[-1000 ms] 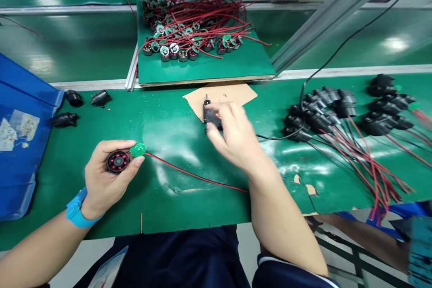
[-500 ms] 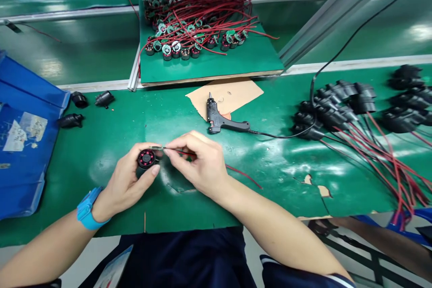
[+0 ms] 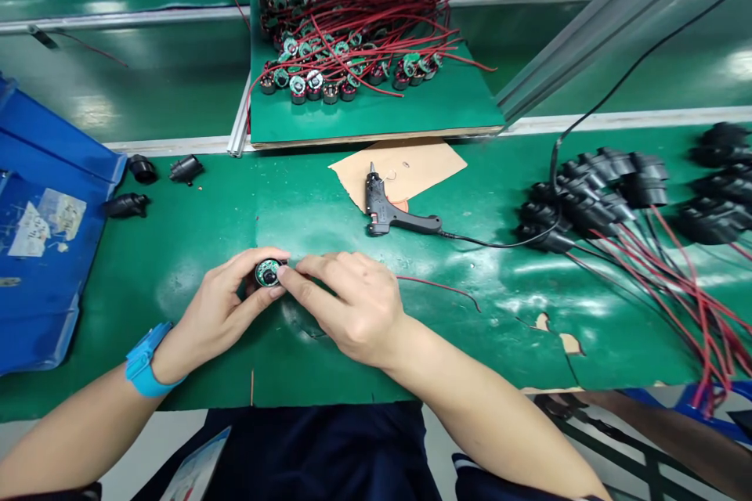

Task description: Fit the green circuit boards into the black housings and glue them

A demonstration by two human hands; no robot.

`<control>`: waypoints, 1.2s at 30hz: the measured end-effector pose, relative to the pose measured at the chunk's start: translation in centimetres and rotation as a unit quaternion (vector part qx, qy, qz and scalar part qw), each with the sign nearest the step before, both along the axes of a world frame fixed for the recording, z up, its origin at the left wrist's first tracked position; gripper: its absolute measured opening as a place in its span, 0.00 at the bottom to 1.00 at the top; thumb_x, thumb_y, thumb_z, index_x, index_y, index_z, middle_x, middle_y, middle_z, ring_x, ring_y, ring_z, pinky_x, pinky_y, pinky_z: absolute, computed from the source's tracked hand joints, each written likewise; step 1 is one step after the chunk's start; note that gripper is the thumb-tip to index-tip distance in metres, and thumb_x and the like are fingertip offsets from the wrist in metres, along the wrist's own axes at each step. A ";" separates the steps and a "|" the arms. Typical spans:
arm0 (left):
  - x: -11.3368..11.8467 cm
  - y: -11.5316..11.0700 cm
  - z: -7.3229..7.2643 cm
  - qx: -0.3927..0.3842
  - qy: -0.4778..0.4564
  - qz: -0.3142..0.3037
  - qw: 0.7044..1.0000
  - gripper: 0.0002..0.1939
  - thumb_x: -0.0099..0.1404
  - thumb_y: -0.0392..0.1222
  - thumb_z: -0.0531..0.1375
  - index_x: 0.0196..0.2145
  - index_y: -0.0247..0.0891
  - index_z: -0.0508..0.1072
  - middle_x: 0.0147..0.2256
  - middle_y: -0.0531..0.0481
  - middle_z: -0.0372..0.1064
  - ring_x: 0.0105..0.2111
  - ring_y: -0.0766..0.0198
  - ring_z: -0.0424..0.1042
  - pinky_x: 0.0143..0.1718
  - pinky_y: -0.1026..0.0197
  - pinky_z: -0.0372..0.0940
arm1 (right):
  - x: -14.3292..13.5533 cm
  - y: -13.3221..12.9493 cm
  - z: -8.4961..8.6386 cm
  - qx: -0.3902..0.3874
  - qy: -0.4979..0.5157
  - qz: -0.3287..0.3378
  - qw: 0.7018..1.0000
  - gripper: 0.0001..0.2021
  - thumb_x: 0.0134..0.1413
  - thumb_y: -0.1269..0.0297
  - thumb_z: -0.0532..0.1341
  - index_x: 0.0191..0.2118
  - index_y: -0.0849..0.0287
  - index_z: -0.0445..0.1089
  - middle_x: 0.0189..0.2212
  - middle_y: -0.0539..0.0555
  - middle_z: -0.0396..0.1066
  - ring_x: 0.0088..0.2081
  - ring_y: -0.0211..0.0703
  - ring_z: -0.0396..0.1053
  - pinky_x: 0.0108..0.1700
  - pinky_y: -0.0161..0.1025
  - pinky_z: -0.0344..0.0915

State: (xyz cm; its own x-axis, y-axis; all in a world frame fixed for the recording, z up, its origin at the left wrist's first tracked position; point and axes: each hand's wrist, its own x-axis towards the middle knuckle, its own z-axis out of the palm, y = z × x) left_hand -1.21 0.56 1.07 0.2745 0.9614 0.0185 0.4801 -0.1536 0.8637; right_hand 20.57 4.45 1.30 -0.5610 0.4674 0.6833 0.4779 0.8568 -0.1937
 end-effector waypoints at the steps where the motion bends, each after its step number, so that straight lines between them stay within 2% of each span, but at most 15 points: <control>1: 0.0 0.0 0.0 -0.013 -0.006 0.002 1.000 0.16 0.73 0.43 0.60 0.58 0.46 0.69 0.49 0.50 0.74 0.42 0.63 0.73 0.45 0.60 0.68 | 0.0 -0.1 0.1 0.020 -0.018 -0.003 1.000 0.10 0.64 0.75 0.61 0.46 0.61 0.78 0.36 0.56 0.80 0.35 0.40 0.75 0.32 0.37 0.67; 6: 0.1 0.0 0.2 -0.073 -0.057 0.001 0.996 0.20 0.71 0.42 0.61 0.60 0.47 0.70 0.47 0.51 0.73 0.34 0.67 0.70 0.39 0.62 0.68 | -0.5 -0.9 0.9 0.112 -0.095 -0.011 0.989 0.07 0.62 0.74 0.64 0.44 0.63 0.79 0.36 0.57 0.81 0.35 0.43 0.75 0.33 0.40 0.67; 10: 0.0 0.1 -0.1 -0.116 -0.095 0.013 0.989 0.17 0.74 0.43 0.56 0.58 0.45 0.72 0.41 0.51 0.74 0.34 0.65 0.70 0.39 0.60 0.67 | -0.9 -1.1 1.1 0.127 -0.107 -0.009 0.986 0.07 0.60 0.75 0.65 0.44 0.64 0.79 0.36 0.56 0.81 0.35 0.43 0.76 0.34 0.41 0.67; 12: 0.0 0.1 -0.5 -0.127 -0.104 0.025 0.986 0.15 0.75 0.44 0.55 0.56 0.44 0.72 0.39 0.50 0.74 0.34 0.64 0.71 0.38 0.60 0.67 | -0.8 -1.0 1.0 0.078 -0.082 -0.004 0.994 0.09 0.61 0.75 0.64 0.46 0.65 0.78 0.37 0.57 0.81 0.37 0.44 0.77 0.35 0.41 0.69; 14: 0.0 0.1 -0.7 -0.132 -0.117 0.034 0.984 0.15 0.74 0.46 0.55 0.55 0.43 0.71 0.39 0.50 0.74 0.34 0.63 0.71 0.36 0.60 0.67 | -0.6 -0.8 0.9 -0.018 -0.048 -0.015 0.999 0.11 0.62 0.75 0.64 0.50 0.63 0.75 0.37 0.55 0.81 0.37 0.41 0.77 0.38 0.39 0.71; 17: 0.3 0.1 -0.8 -0.136 -0.118 0.043 0.983 0.15 0.75 0.47 0.54 0.55 0.42 0.70 0.38 0.49 0.73 0.34 0.63 0.71 0.35 0.59 0.67 | -0.6 -0.7 0.8 -0.132 0.014 -0.040 0.990 0.14 0.62 0.74 0.66 0.52 0.58 0.71 0.37 0.50 0.81 0.32 0.35 0.77 0.41 0.33 0.74; 21: 0.7 0.0 -0.5 -0.108 -0.077 0.047 0.990 0.13 0.73 0.40 0.54 0.53 0.42 0.70 0.38 0.50 0.71 0.32 0.64 0.69 0.34 0.59 0.65 | -1.1 -1.3 0.8 -0.172 0.081 0.003 0.982 0.16 0.60 0.77 0.66 0.50 0.53 0.69 0.39 0.48 0.82 0.32 0.35 0.78 0.39 0.33 0.75; 23: 0.8 -0.1 -0.5 -0.089 -0.068 0.053 0.992 0.14 0.72 0.38 0.55 0.54 0.43 0.69 0.40 0.49 0.72 0.36 0.63 0.70 0.37 0.59 0.66 | -1.4 -1.5 0.8 -0.178 0.088 0.020 0.980 0.16 0.61 0.77 0.65 0.51 0.53 0.69 0.39 0.48 0.82 0.32 0.36 0.79 0.38 0.34 0.75; 27: 0.9 -0.3 -0.6 -0.080 -0.080 0.063 0.992 0.21 0.71 0.37 0.55 0.60 0.42 0.62 0.42 0.47 0.73 0.43 0.59 0.73 0.40 0.58 0.68 | -1.3 -1.6 1.0 -0.135 0.028 -0.016 0.990 0.14 0.62 0.74 0.66 0.51 0.56 0.69 0.36 0.49 0.82 0.30 0.35 0.77 0.37 0.34 0.73; 31: 1.2 -0.4 -0.6 -0.073 -0.061 0.057 0.994 0.26 0.70 0.35 0.56 0.64 0.42 0.56 0.43 0.48 0.74 0.37 0.63 0.73 0.38 0.60 0.67 | -1.1 -1.8 1.0 -0.033 -0.099 -0.053 0.993 0.16 0.64 0.63 0.66 0.55 0.63 0.70 0.38 0.54 0.81 0.30 0.39 0.76 0.32 0.38 0.67; 33: 1.3 -0.5 -0.6 -0.061 -0.039 0.057 0.996 0.28 0.70 0.34 0.56 0.65 0.42 0.55 0.44 0.48 0.74 0.36 0.64 0.73 0.39 0.59 0.67 | -1.1 -2.0 0.9 -0.037 -0.138 -0.065 0.988 0.15 0.67 0.60 0.63 0.53 0.64 0.71 0.36 0.54 0.80 0.27 0.39 0.74 0.29 0.40 0.64; 36: 1.4 -0.6 -0.5 -0.033 -0.002 0.079 0.996 0.28 0.69 0.36 0.57 0.64 0.41 0.55 0.47 0.45 0.73 0.41 0.60 0.74 0.44 0.56 0.69 | -1.0 -2.1 0.9 -0.112 -0.153 -0.058 0.980 0.13 0.71 0.59 0.57 0.40 0.62 0.73 0.27 0.50 0.75 0.25 0.39 0.72 0.26 0.40 0.61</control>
